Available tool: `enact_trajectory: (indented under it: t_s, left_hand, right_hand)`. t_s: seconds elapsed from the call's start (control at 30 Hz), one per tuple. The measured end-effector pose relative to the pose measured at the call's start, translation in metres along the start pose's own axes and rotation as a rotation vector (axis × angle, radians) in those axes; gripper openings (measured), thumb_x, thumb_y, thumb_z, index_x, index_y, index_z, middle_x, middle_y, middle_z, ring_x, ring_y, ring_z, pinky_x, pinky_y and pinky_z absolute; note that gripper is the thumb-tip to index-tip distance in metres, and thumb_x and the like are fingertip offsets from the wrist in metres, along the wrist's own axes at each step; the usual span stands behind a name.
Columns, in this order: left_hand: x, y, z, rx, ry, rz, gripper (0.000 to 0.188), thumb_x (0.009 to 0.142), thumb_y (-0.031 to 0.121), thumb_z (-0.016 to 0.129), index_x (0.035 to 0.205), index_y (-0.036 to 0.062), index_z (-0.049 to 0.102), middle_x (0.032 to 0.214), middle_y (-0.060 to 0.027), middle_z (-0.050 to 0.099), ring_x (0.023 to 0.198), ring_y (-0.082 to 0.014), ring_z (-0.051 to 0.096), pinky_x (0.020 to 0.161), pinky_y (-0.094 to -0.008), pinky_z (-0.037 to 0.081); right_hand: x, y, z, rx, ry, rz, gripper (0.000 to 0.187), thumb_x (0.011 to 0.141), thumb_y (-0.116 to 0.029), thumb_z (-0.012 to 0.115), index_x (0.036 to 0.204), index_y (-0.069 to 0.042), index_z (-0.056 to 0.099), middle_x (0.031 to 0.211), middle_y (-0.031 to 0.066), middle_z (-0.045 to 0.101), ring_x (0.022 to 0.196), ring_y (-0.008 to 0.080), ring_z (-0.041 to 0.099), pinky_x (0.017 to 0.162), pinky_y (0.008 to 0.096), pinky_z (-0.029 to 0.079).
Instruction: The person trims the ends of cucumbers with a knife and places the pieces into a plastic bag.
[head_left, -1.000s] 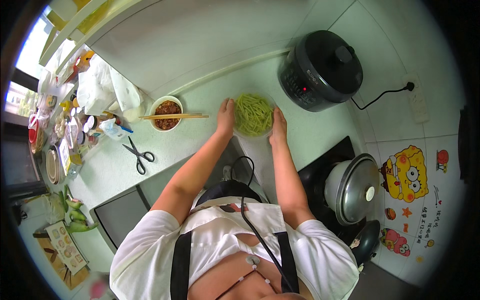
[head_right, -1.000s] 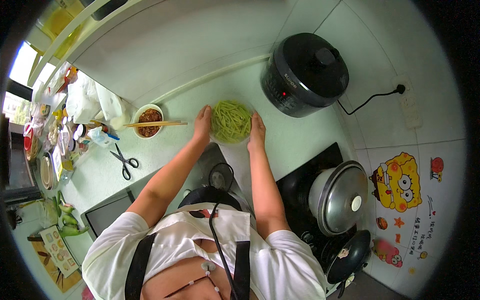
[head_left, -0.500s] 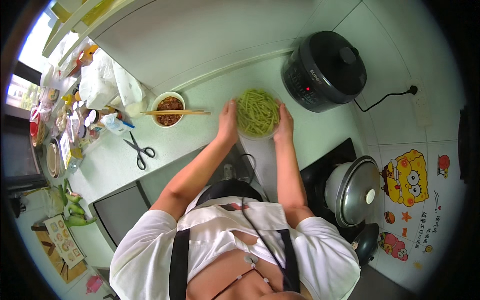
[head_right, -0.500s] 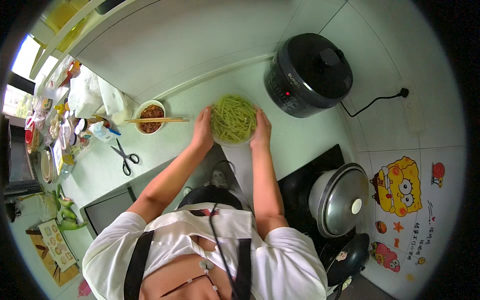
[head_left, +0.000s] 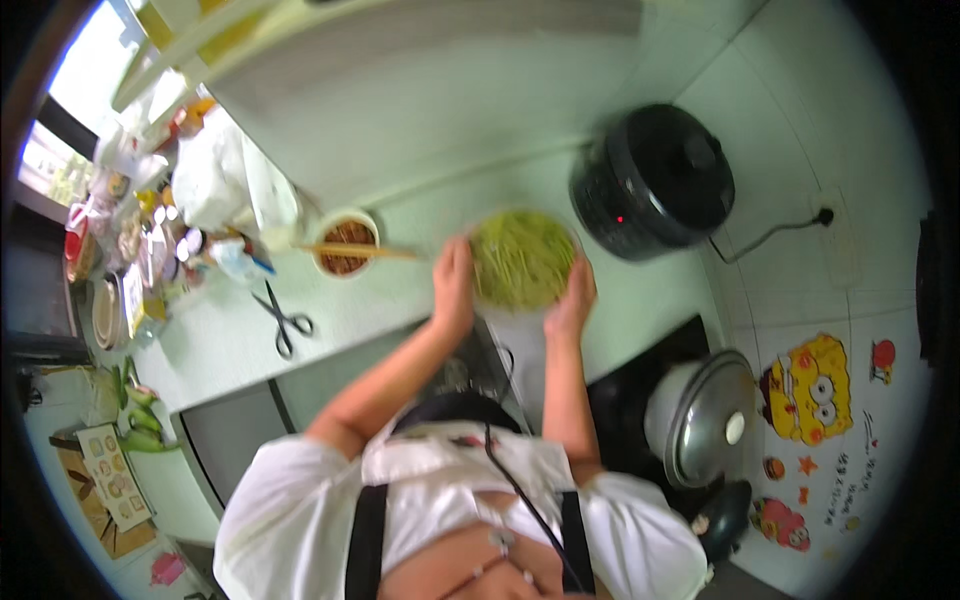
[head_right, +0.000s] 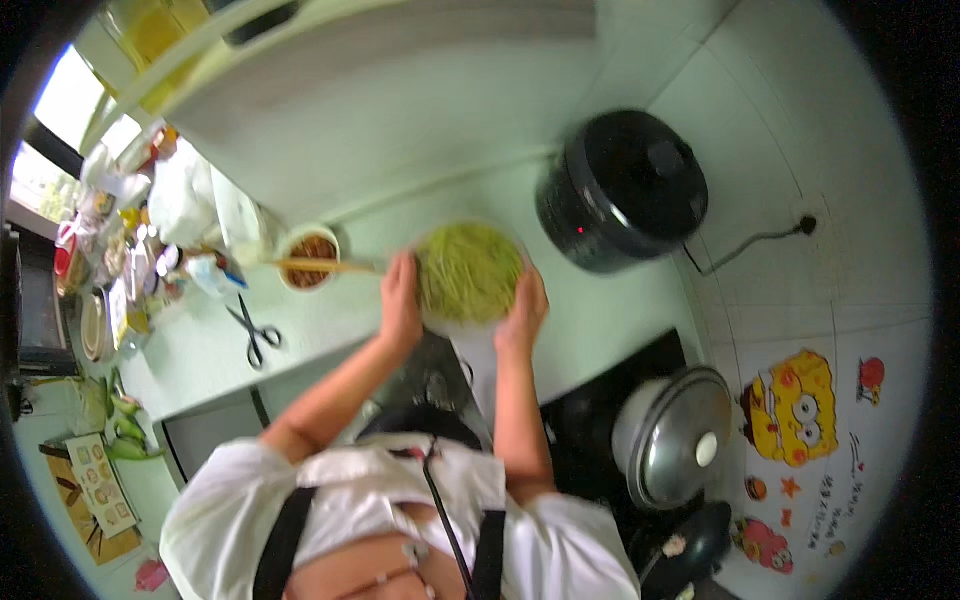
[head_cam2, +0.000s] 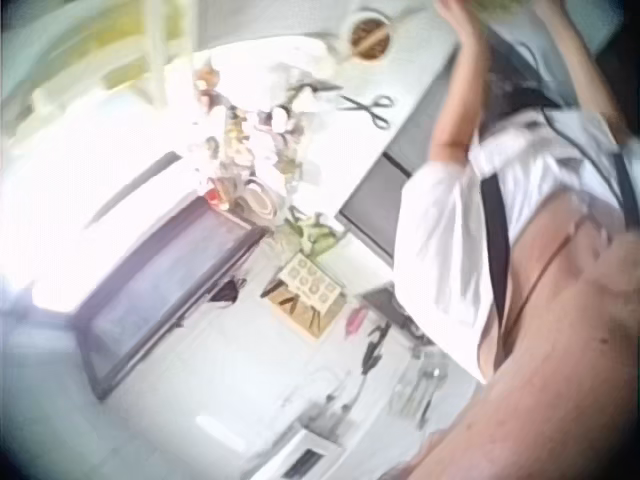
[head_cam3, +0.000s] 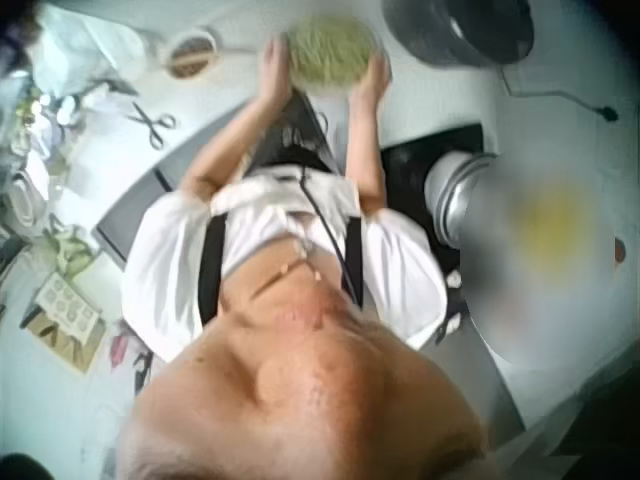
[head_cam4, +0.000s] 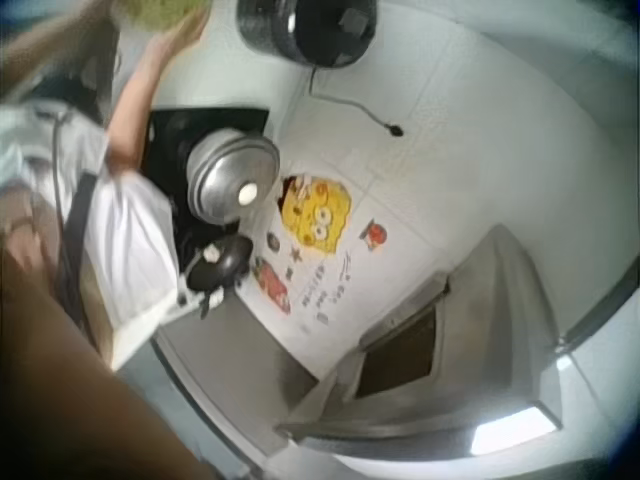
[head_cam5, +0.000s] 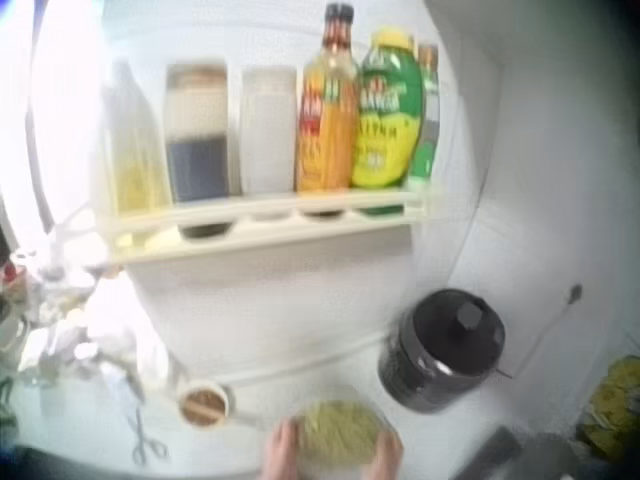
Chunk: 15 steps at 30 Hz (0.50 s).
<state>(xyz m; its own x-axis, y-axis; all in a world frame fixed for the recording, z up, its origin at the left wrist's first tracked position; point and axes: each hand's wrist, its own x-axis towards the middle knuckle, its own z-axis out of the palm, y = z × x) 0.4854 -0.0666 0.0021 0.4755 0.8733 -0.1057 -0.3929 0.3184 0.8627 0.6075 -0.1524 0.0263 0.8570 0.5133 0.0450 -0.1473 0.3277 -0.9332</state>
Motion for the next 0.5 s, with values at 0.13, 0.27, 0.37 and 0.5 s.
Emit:
enact_trajectory:
  t_s: [0.13, 0.27, 0.37, 0.5]
  left_hand:
    - [-0.006, -0.006, -0.008, 0.497, -0.053, 0.192, 0.039, 0.094, 0.025, 0.042, 0.122, -0.0029, 0.046, 0.124, -0.0116, 0.05, 0.119, -0.0224, 0.042, 0.1, -0.0352, 0.032]
    - [0.01, 0.035, 0.013, 0.261, -0.064, 0.117, 0.033, 0.094, 0.018, 0.038, 0.119, -0.0018, 0.048, 0.116, -0.0138, 0.054, 0.108, -0.0246, 0.049, 0.095, -0.0335, 0.036]
    - [0.022, 0.054, 0.015, 0.332, -0.081, 0.228, 0.026, 0.093, 0.015, 0.039, 0.107, -0.0016, 0.052, 0.104, -0.0136, 0.056, 0.09, -0.0216, 0.05, 0.085, -0.0326, 0.04]
    - [0.013, 0.051, 0.002, 0.409, -0.106, 0.148, 0.034, 0.094, 0.023, 0.036, 0.115, 0.001, 0.051, 0.113, -0.0149, 0.054, 0.104, -0.0253, 0.049, 0.093, -0.0362, 0.036]
  right_hand:
    - [-0.012, 0.001, -0.007, 0.04, 0.054, 0.176, 0.044, 0.093, -0.03, 0.045, 0.121, 0.004, 0.047, 0.122, 0.012, 0.052, 0.114, 0.0198, 0.048, 0.096, 0.0328, 0.038]
    - [-0.007, -0.006, 0.0, 0.208, 0.052, 0.186, 0.043, 0.093, -0.028, 0.045, 0.123, 0.003, 0.046, 0.123, 0.0113, 0.052, 0.113, 0.0214, 0.049, 0.095, 0.0342, 0.037]
    - [-0.031, -0.038, 0.019, 0.12, 0.022, -0.067, 0.043, 0.091, -0.033, 0.05, 0.116, 0.003, 0.051, 0.113, 0.01, 0.055, 0.101, 0.0173, 0.052, 0.086, 0.0308, 0.041]
    - [0.014, -0.027, 0.023, 0.007, -0.067, 0.077, 0.042, 0.09, -0.032, 0.051, 0.113, 0.003, 0.054, 0.112, 0.0108, 0.055, 0.103, 0.0188, 0.052, 0.089, 0.0316, 0.04]
